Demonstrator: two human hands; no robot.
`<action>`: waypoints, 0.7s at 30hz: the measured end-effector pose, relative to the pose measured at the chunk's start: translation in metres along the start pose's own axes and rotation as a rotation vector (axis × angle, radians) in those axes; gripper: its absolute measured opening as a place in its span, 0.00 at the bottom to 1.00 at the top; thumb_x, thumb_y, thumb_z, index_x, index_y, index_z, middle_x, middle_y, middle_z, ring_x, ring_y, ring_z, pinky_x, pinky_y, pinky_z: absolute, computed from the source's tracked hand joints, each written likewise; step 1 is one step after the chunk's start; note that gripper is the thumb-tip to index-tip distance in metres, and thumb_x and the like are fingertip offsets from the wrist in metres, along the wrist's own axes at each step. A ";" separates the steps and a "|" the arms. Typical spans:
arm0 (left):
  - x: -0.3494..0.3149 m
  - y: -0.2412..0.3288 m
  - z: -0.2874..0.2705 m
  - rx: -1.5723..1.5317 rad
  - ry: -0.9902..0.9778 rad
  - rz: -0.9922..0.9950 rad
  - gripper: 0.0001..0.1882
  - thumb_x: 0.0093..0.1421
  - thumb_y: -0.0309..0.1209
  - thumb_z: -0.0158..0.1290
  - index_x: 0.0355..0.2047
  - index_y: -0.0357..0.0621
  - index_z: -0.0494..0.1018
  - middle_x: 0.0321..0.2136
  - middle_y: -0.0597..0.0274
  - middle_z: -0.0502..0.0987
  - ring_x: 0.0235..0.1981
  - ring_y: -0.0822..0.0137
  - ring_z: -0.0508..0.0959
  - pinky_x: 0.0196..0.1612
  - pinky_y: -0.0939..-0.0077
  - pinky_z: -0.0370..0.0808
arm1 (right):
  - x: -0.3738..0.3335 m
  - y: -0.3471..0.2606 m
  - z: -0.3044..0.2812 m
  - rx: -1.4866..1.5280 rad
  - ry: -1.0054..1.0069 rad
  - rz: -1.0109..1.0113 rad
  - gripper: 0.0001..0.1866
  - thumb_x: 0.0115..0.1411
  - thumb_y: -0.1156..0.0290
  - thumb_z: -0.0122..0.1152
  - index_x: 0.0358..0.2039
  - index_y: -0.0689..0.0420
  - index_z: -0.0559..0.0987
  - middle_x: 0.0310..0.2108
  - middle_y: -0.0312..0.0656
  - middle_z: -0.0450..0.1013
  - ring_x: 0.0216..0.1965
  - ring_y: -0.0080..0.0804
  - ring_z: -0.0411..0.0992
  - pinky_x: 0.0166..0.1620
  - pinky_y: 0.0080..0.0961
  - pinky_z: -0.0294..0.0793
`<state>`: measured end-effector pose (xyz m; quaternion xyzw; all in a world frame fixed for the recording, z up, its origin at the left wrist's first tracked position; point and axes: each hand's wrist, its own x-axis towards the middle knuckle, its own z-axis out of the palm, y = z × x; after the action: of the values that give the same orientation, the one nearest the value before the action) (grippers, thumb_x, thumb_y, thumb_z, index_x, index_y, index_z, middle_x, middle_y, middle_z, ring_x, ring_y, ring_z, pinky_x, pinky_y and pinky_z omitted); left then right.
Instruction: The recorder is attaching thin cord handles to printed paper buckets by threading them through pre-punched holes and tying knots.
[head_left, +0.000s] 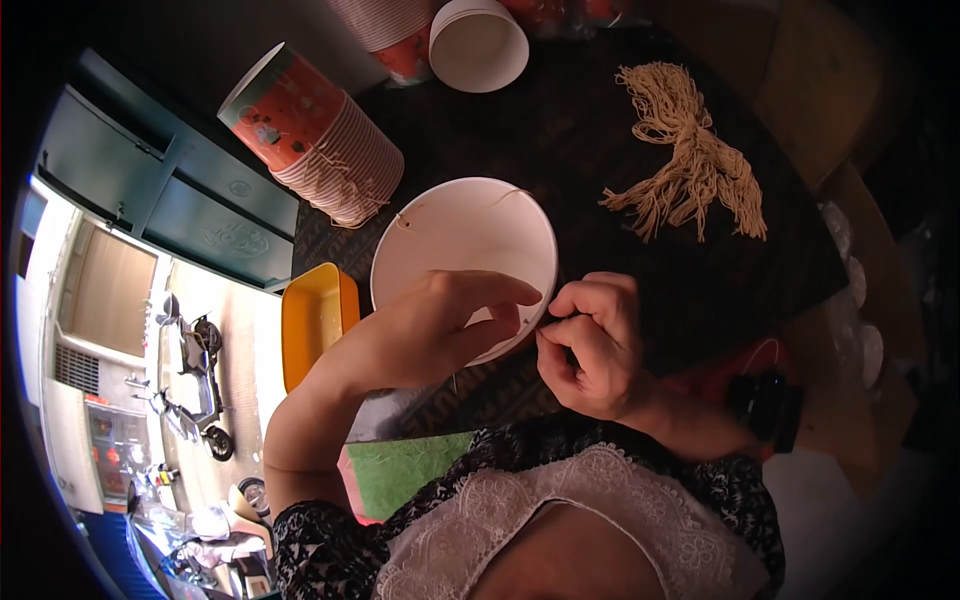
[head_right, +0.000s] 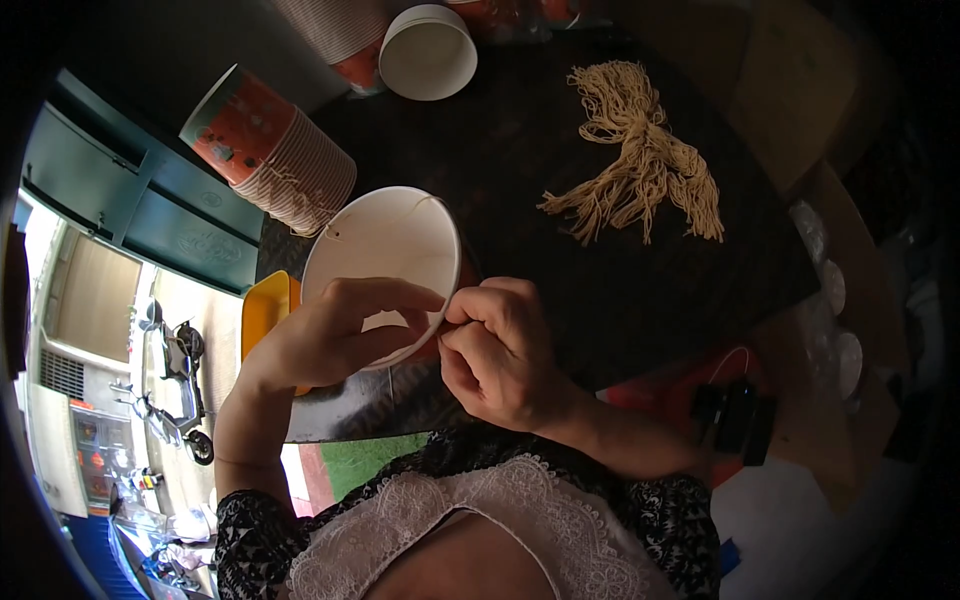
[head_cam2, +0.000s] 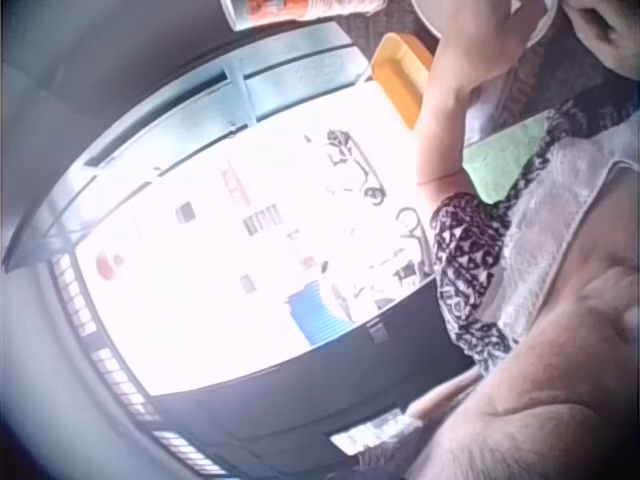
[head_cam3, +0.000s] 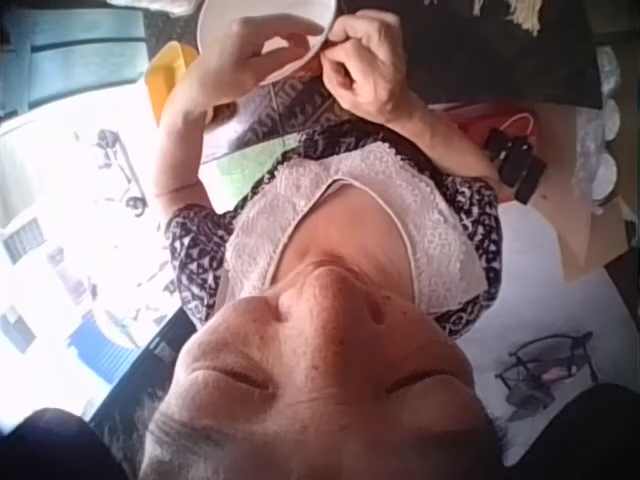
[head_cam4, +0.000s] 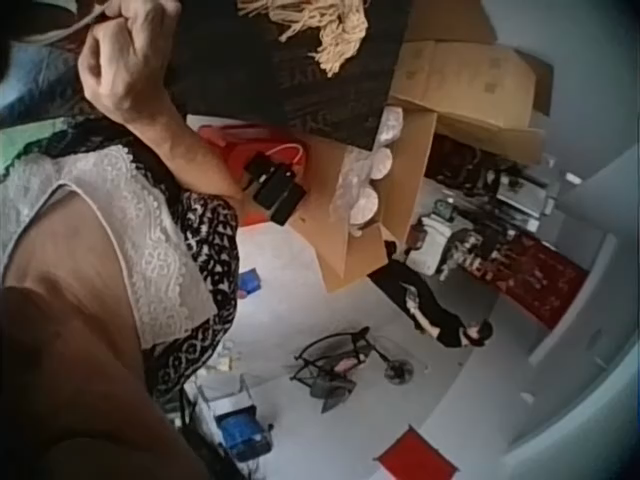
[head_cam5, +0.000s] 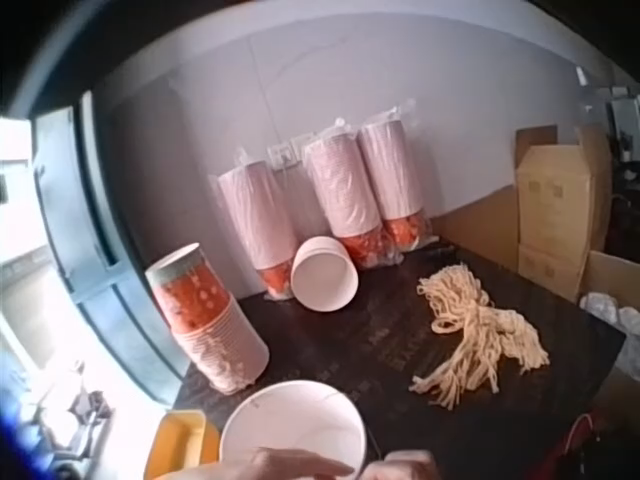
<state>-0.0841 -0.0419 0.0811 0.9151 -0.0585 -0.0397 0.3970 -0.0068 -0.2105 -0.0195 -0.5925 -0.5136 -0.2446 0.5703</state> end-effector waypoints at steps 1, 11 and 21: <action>0.002 0.000 0.000 0.016 -0.010 0.013 0.12 0.56 0.24 0.55 0.42 0.36 0.75 0.30 0.54 0.79 0.31 0.61 0.80 0.37 0.73 0.74 | 0.000 0.001 0.000 0.000 0.000 -0.002 0.13 0.36 0.88 0.62 0.24 0.60 0.72 0.36 0.43 0.67 0.36 0.41 0.65 0.37 0.32 0.67; 0.009 -0.001 -0.001 0.011 -0.064 -0.014 0.04 0.54 0.24 0.54 0.29 0.34 0.75 0.23 0.54 0.78 0.25 0.62 0.78 0.29 0.73 0.72 | 0.000 0.003 0.003 -0.018 0.001 0.002 0.14 0.40 0.85 0.65 0.28 0.59 0.73 0.35 0.40 0.68 0.36 0.38 0.67 0.39 0.30 0.68; -0.016 0.012 0.012 0.253 0.222 0.010 0.02 0.54 0.22 0.52 0.27 0.38 0.71 0.20 0.49 0.75 0.24 0.48 0.76 0.28 0.61 0.71 | 0.033 0.008 -0.037 0.014 -0.356 -0.006 0.26 0.42 0.75 0.71 0.44 0.58 0.73 0.25 0.35 0.69 0.30 0.33 0.68 0.41 0.33 0.65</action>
<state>-0.1019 -0.0563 0.0818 0.9562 -0.0234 0.0715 0.2830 0.0224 -0.2322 0.0146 -0.6207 -0.6100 -0.1341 0.4739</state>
